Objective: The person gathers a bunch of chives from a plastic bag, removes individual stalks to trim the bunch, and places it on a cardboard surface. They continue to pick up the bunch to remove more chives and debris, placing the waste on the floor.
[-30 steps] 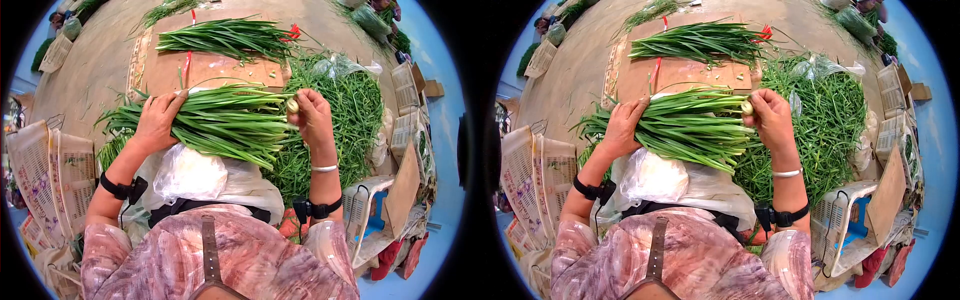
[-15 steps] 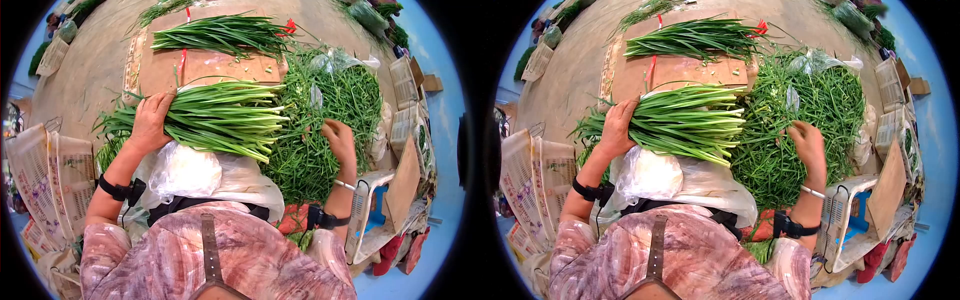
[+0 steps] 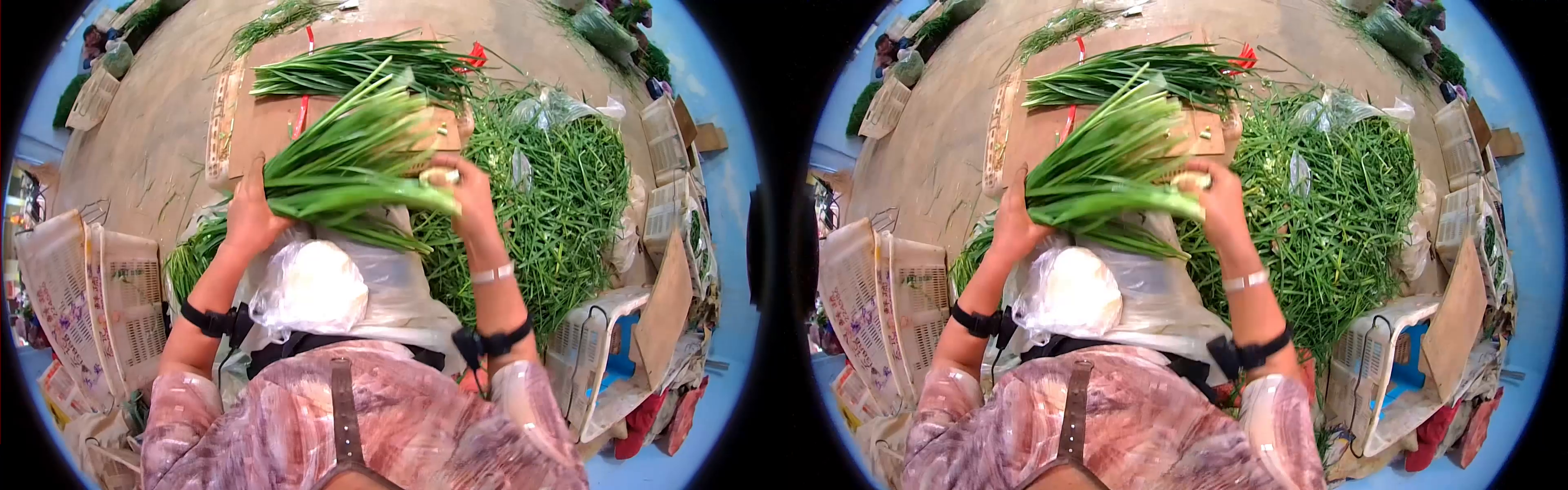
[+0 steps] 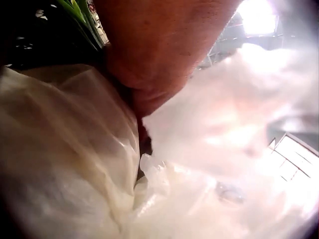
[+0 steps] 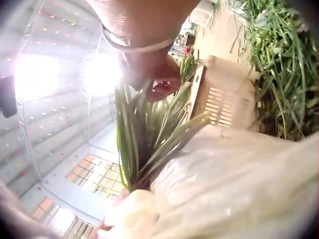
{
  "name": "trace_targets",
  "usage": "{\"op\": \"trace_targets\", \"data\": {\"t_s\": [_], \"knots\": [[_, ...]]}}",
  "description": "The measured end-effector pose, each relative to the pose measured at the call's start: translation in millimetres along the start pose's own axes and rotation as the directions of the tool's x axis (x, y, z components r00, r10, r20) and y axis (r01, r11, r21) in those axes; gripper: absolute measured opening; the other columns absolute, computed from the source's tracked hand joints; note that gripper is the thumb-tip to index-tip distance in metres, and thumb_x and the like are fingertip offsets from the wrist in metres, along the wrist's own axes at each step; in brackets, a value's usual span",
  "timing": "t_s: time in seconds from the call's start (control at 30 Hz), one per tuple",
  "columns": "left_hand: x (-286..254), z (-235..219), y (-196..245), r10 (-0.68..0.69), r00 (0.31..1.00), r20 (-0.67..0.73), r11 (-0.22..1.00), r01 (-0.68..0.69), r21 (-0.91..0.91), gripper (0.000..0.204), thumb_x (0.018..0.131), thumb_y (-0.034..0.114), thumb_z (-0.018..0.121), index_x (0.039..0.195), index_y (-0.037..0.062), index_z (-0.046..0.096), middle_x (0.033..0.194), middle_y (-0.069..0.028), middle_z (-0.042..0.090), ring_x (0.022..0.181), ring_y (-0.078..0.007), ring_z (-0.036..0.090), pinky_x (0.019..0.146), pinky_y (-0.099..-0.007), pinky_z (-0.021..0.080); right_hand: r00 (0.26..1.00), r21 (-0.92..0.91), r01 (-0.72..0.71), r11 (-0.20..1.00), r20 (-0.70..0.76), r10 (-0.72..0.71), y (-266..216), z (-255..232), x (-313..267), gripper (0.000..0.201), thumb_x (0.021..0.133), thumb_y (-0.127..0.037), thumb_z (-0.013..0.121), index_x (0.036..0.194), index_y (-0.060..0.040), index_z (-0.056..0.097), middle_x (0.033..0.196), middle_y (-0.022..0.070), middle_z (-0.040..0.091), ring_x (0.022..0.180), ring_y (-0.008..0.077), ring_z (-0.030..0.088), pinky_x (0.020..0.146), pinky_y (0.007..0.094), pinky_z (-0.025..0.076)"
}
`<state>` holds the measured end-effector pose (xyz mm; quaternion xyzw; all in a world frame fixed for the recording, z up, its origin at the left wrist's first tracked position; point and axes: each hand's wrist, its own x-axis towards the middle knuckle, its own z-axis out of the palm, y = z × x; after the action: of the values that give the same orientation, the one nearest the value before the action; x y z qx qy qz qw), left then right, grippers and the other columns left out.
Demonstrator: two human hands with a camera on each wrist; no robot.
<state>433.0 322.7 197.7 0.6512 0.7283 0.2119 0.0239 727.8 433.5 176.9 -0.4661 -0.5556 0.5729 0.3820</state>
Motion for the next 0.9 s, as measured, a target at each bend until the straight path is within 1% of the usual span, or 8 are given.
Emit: {"op": "trace_targets", "data": {"t_s": [0.07, 0.2, 0.37, 0.53, 0.6, 0.8, 0.87, 0.9], "knots": [[-3, 0, -2, -0.011, 0.999, 0.042, 1.000, 0.011, -0.013, 0.092, 0.060, 0.031, 0.076, 0.129, -0.0064, 0.028, 0.115, -0.0252, 0.049, 0.102, -0.0416, 0.049, 0.086, -0.0446, 0.041, 0.997, 0.444, -0.031, 0.895, 0.082, -0.006, -11, 1, -33, 0.025, 0.076, 0.002, 0.061, 0.101, 0.0035, 0.059, 0.089, 0.0099, 0.065, 0.075, 0.0107, 0.060, 0.069, 0.0223, 0.051], [3, -1, -6, 0.082, 0.995, 0.057, 0.995, -0.078, -0.057, 0.096, 0.059, 0.030, 0.077, 0.132, -0.0032, 0.025, 0.114, -0.0251, 0.048, 0.102, -0.0424, 0.048, 0.086, -0.0448, 0.041, 0.981, -0.100, 0.053, 0.994, 0.189, -0.033, 4, -19, -49, 0.016, 0.077, 0.000, 0.062, 0.092, 0.0013, 0.064, 0.085, 0.0054, 0.065, 0.073, 0.0075, 0.058, 0.064, 0.0206, 0.047], [4, -8, 2, 0.127, 0.984, 0.121, 0.991, -0.121, -0.055, 0.095, 0.058, 0.033, 0.076, 0.133, 0.0033, 0.027, 0.108, -0.0190, 0.050, 0.098, -0.0368, 0.051, 0.083, -0.0441, 0.042, 0.972, -0.243, -0.068, 0.968, 0.202, 0.119, -13, -35, -22, 0.019, 0.082, -0.015, 0.061, 0.089, 0.0023, 0.066, 0.070, 0.0029, 0.063, 0.064, 0.0074, 0.056, 0.058, 0.0215, 0.046], [4, -8, 3, 0.159, 0.984, 0.078, 0.987, -0.161, 0.017, 0.095, 0.055, 0.035, 0.077, 0.132, 0.0034, 0.031, 0.109, -0.0170, 0.050, 0.097, -0.0344, 0.051, 0.082, -0.0426, 0.042, 0.984, -0.185, -0.179, 0.966, -0.029, 0.177, -18, -20, 35, 0.040, 0.081, -0.033, 0.063, 0.095, 0.0050, 0.063, 0.080, 0.0064, 0.063, 0.063, 0.0108, 0.058, 0.053, 0.0224, 0.045], [2, -8, 5, 0.180, 0.982, 0.064, 0.980, -0.184, 0.074, 0.095, 0.054, 0.036, 0.077, 0.131, 0.0033, 0.032, 0.108, -0.0166, 0.051, 0.098, -0.0337, 0.051, 0.083, -0.0426, 0.042, 0.952, 0.020, -0.281, 0.960, 0.136, 0.276, -3, -10, 50, 0.037, 0.081, -0.033, 0.063, 0.095, 0.0014, 0.060, 0.082, 0.0063, 0.063, 0.061, 0.0130, 0.059, 0.049, 0.0210, 0.040], [0, -6, -3, 0.147, 0.989, 0.027, 0.988, -0.146, -0.040, 0.095, 0.056, 0.038, 0.076, 0.131, 0.0005, 0.030, 0.107, -0.0191, 0.051, 0.098, -0.0361, 0.050, 0.083, -0.0446, 0.040, 0.973, 0.098, 0.198, 0.975, 0.104, -0.208, -36, 0, -29, 0.010, 0.077, -0.006, 0.061, 0.083, 0.0014, 0.059, 0.079, 0.0024, 0.061, 0.066, 0.0062, 0.053, 0.061, 0.0216, 0.044], [-3, -2, -3, 0.167, 0.986, 0.023, 0.984, -0.165, -0.067, 0.095, 0.057, 0.039, 0.075, 0.131, 0.0001, 0.029, 0.108, -0.0195, 0.051, 0.098, -0.0366, 0.050, 0.084, -0.0449, 0.040, 0.987, 0.148, 0.123, 0.981, 0.082, -0.136, -30, 4, -45, 0.005, 0.075, -0.001, 0.060, 0.078, 0.0000, 0.057, 0.080, 0.0012, 0.060, 0.070, 0.0067, 0.055, 0.063, 0.0228, 0.045], [-2, -2, -2, 0.155, 0.987, 0.046, 0.987, -0.153, -0.057, 0.093, 0.059, 0.039, 0.074, 0.130, 0.0000, 0.029, 0.108, -0.0193, 0.052, 0.099, -0.0365, 0.050, 0.084, -0.0449, 0.040, 0.965, -0.058, 0.242, 0.969, 0.115, -0.234, -12, -1, -44, 0.008, 0.073, 0.001, 0.061, 0.080, -0.0011, 0.058, 0.079, 0.0024, 0.061, 0.072, 0.0082, 0.056, 0.064, 0.0221, 0.045]]}}
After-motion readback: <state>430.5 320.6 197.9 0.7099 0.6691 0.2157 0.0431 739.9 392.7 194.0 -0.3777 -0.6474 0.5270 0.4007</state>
